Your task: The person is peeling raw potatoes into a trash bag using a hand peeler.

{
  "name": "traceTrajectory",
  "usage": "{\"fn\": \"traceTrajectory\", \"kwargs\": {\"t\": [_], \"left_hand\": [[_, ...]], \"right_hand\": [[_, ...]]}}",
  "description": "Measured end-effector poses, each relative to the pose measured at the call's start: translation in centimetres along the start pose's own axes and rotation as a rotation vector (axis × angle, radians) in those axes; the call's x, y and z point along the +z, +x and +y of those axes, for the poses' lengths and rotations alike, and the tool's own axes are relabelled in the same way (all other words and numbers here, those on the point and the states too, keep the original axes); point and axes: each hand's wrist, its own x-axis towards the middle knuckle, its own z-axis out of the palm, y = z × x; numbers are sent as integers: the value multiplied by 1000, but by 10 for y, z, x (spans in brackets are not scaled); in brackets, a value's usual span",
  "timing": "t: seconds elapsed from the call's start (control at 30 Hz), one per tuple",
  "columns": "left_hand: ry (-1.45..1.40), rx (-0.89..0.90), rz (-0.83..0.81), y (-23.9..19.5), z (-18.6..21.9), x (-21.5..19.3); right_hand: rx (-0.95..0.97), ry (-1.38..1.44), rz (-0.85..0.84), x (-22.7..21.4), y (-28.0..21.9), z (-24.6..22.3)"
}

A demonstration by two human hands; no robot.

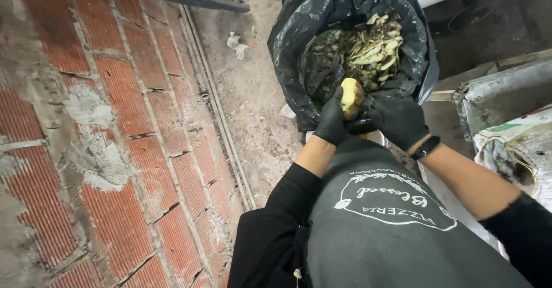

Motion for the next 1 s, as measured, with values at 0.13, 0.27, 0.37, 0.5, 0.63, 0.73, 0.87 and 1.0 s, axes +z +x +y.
{"fn": "traceTrajectory", "kwargs": {"t": [0.13, 0.27, 0.37, 0.5, 0.63, 0.73, 0.87, 1.0], "left_hand": [[252, 54, 183, -9, -2, 7], [362, 29, 238, -21, 0, 9], [352, 0, 223, -25, 1, 12], [225, 14, 225, -20, 9, 4], [210, 52, 275, 2, 6, -36], [251, 85, 326, 14, 7, -56], [197, 71, 228, 8, 22, -51], [257, 100, 170, 10, 16, -61]], "right_hand": [[128, -178, -284, 13, 26, 10], [291, -243, -343, 41, 33, 39], [333, -242, -361, 51, 20, 52], [373, -93, -314, 26, 5, 25], [-143, -144, -134, 14, 3, -4], [84, -57, -144, 21, 6, -6], [87, -186, -269, 25, 25, -9], [107, -168, -203, 53, 40, 10]]}}
